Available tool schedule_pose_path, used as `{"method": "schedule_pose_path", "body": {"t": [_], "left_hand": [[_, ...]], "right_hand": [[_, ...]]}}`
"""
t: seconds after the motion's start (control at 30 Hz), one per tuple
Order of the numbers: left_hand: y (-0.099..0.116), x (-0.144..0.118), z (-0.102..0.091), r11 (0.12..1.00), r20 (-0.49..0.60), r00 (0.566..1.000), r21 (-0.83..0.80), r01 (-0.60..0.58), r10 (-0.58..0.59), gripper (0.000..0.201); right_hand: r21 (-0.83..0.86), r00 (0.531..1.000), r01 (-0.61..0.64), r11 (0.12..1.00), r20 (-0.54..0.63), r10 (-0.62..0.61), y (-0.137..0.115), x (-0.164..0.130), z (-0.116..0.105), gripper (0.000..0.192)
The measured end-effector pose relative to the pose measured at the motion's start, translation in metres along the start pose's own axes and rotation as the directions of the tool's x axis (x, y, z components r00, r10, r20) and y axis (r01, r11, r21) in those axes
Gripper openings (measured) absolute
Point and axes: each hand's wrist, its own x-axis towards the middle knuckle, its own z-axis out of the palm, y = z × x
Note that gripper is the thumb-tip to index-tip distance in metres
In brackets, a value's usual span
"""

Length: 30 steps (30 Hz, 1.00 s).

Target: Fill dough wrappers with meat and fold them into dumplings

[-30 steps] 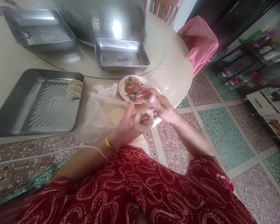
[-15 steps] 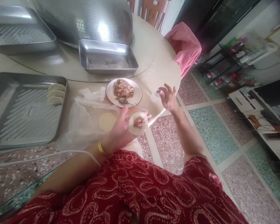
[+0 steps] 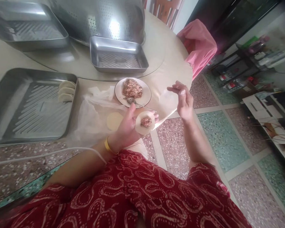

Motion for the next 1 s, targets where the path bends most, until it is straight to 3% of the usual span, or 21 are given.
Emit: {"method": "schedule_pose_path", "body": {"t": [0.1, 0.2, 0.33, 0.47, 0.53, 0.83, 1.0], "left_hand": [[0.002, -0.001, 0.001, 0.998, 0.042, 0.998, -0.046, 0.039, -0.037, 0.072], [0.005, -0.003, 0.002, 0.989, 0.111, 0.989, -0.094, 0.112, -0.101, 0.073], [0.009, -0.008, 0.001, 0.971, 0.187, 0.972, -0.166, 0.172, -0.14, 0.07], [0.01, -0.012, 0.001, 0.975, 0.14, 0.979, -0.147, 0.166, -0.145, 0.071], [0.009, -0.013, 0.001, 0.975, 0.123, 0.981, -0.15, 0.166, -0.148, 0.071], [0.008, -0.018, 0.008, 0.971, 0.124, 0.981, -0.173, 0.167, -0.147, 0.081], [0.005, -0.016, 0.002, 0.979, 0.125, 0.984, -0.143, 0.143, -0.126, 0.078]], "right_hand": [[0.331, 0.988, 0.14, 0.933, 0.016, -0.154, -0.045, -0.008, 0.0, 0.044], [0.447, 0.923, 0.288, 0.847, 0.106, -0.37, -0.074, -0.022, 0.008, 0.039], [0.424, 0.816, 0.416, 0.805, 0.218, -0.536, -0.077, -0.039, 0.02, 0.036], [0.383, 0.736, 0.423, 0.821, 0.383, -0.558, -0.07, -0.047, 0.021, 0.029], [0.357, 0.743, 0.412, 0.838, 0.402, -0.536, -0.07, -0.045, 0.021, 0.03], [0.327, 0.862, 0.336, 0.883, 0.27, -0.428, -0.07, -0.027, 0.019, 0.046], [0.372, 0.845, 0.358, 0.857, 0.26, -0.466, -0.065, -0.021, 0.022, 0.044]]}}
